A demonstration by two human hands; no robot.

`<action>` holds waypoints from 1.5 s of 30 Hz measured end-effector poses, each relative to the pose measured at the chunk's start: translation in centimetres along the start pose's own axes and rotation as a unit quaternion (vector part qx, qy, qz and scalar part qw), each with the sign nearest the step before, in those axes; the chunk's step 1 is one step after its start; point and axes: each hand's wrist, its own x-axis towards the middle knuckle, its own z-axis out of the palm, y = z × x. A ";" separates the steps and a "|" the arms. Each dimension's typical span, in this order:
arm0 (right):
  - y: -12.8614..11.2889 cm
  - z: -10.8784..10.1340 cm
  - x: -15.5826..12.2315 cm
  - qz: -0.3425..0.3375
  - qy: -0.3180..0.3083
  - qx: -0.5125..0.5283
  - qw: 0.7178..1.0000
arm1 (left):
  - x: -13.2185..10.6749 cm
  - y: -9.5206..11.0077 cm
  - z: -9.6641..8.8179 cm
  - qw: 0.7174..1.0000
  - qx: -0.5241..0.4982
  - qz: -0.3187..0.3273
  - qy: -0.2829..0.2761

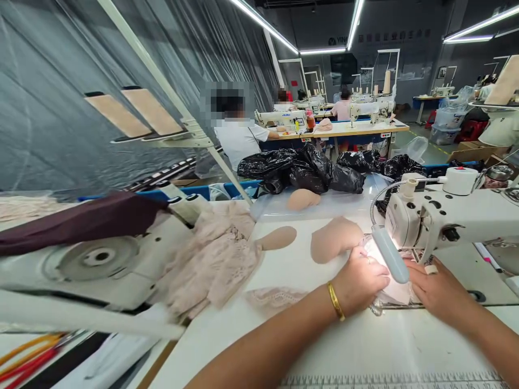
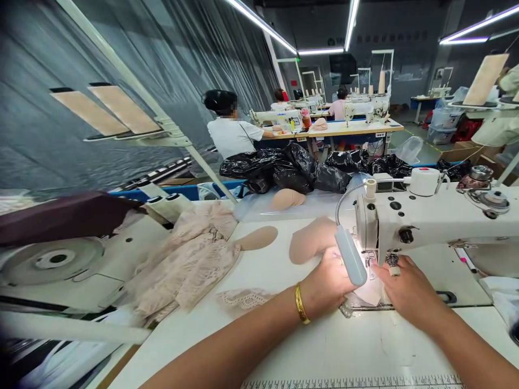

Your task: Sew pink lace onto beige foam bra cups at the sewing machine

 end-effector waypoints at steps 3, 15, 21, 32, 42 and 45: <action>-0.1 -0.3 0.2 0.006 -0.003 0.002 1.000 | 0.1 -0.2 -0.1 1.000 0.000 -0.010 -0.009; 0.2 -0.2 -0.3 0.018 0.006 0.017 1.000 | 0.1 0.0 0.3 0.999 0.032 -0.020 -0.018; 0.6 -0.5 -0.7 0.050 0.084 0.035 0.995 | 0.1 -0.1 0.1 0.999 0.032 -0.033 -0.015; 0.6 -0.2 -0.7 0.076 0.067 0.039 0.994 | 0.2 0.2 -0.2 0.999 -0.012 -0.033 -0.025; 0.8 -0.3 -1.1 0.067 0.056 0.049 0.995 | 0.3 0.1 -0.1 0.999 0.007 -0.040 -0.025; 0.3 -0.8 -1.1 0.036 0.013 0.064 0.997 | 0.3 0.2 -0.1 0.999 0.021 -0.042 -0.016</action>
